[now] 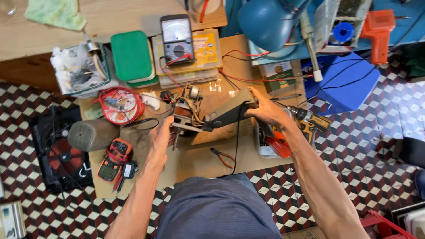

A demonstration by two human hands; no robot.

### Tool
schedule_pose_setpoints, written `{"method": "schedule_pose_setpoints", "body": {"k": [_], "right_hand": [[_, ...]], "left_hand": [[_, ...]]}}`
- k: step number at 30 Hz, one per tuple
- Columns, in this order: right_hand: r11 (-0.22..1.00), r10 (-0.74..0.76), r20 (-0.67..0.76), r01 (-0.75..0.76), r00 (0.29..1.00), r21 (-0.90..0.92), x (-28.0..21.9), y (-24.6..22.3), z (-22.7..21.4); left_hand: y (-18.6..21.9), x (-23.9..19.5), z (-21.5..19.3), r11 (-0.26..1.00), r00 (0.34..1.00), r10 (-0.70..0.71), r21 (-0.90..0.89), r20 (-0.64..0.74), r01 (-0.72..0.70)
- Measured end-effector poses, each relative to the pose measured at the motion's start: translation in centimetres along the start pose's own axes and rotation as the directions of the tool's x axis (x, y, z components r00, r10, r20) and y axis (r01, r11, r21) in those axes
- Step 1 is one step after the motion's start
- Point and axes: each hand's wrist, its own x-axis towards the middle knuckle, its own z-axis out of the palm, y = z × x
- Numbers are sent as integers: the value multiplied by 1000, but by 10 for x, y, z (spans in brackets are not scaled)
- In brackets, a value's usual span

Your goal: The person disassembles a small electrical motor on a cluttered workbench, removes the fan blade, and uses pliers to adjust internal components. They then reassemble the motor and test it with a multimeter.

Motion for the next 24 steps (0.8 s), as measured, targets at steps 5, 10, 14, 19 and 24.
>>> {"method": "schedule_pose_setpoints", "body": {"k": [5, 10, 14, 19, 24], "right_hand": [[998, -45, -48, 42, 998, -54, -17, -6, -3], [998, -48, -34, 46, 998, -51, -29, -13, -4], [999, 15, 29, -13, 999, -46, -19, -19, -10], [971, -43, 4, 43, 999, -236, -27, 8, -37], [985, 158, -407, -118, 900, 123, -92, 60, -63]], "left_hand": [[-8, 2, -11, 998, 999, 2, -63, 47, 1], [-8, -11, -15, 993, 993, -121, -1, 7, 121], [11, -11, -4, 992, 991, -124, 32, -44, 125], [18, -14, -1, 993, 995, -98, 67, -22, 100], [16, -23, -2, 984, 991, -127, 121, -28, 130]]}}
